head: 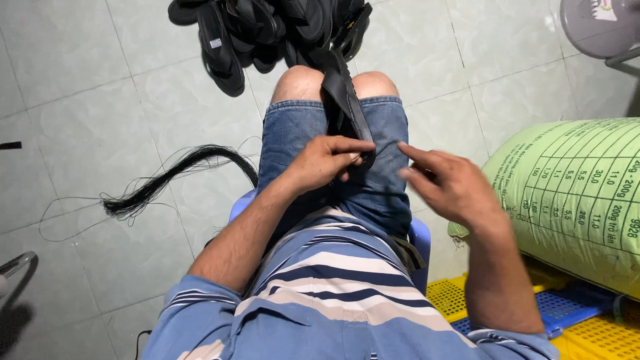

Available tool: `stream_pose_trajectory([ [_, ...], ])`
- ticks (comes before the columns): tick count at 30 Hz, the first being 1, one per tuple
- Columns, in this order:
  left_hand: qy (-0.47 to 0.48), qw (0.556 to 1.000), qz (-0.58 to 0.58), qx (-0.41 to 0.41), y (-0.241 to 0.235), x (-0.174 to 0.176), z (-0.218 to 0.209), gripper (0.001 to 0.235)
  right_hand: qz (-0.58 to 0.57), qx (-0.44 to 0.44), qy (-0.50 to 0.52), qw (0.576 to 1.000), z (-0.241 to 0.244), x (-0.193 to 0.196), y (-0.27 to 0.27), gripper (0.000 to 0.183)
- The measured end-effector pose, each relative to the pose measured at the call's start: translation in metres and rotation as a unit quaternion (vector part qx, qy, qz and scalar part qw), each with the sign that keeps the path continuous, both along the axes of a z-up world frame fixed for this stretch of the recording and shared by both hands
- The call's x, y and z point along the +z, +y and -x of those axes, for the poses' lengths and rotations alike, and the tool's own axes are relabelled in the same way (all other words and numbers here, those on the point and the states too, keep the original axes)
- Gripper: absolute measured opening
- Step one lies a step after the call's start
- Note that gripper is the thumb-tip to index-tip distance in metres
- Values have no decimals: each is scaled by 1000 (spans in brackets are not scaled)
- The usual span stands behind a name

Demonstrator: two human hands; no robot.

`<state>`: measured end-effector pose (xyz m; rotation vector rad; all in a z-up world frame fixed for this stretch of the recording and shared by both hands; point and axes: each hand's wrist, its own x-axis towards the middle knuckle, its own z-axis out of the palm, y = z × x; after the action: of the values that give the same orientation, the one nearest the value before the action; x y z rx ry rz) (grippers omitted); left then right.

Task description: The person sits on a blue stool and sews a black slipper using a needle and black thread. They hold the slipper on their lap and repeatedly push the needle through the sole and strap, pulling the thread tight. A pile of similar black slippers is visible on the floor nearby.

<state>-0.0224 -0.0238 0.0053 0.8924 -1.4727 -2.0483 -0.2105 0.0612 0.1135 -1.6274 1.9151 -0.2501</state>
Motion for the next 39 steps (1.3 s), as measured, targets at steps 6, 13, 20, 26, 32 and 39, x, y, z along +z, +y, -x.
stream_pose_trajectory([
  [6,-18,973,222,58,9,1,-19,29,100,-110,-190,971,-12,-68,-10,12],
  [13,-112,963,239,52,26,-13,-25,46,137,-90,-474,865,-11,-98,-3,10],
  [20,-115,983,141,31,21,-4,-33,49,132,-2,-474,870,-21,-79,-14,10],
  [26,7,995,-86,43,15,-7,-28,49,175,118,-94,973,-35,-57,-23,21],
  [32,-36,996,-21,77,5,9,-32,28,137,-49,-239,960,-20,-85,-20,11],
  [39,-290,921,239,-105,0,20,-43,28,443,-364,-54,817,32,-74,-18,29],
])
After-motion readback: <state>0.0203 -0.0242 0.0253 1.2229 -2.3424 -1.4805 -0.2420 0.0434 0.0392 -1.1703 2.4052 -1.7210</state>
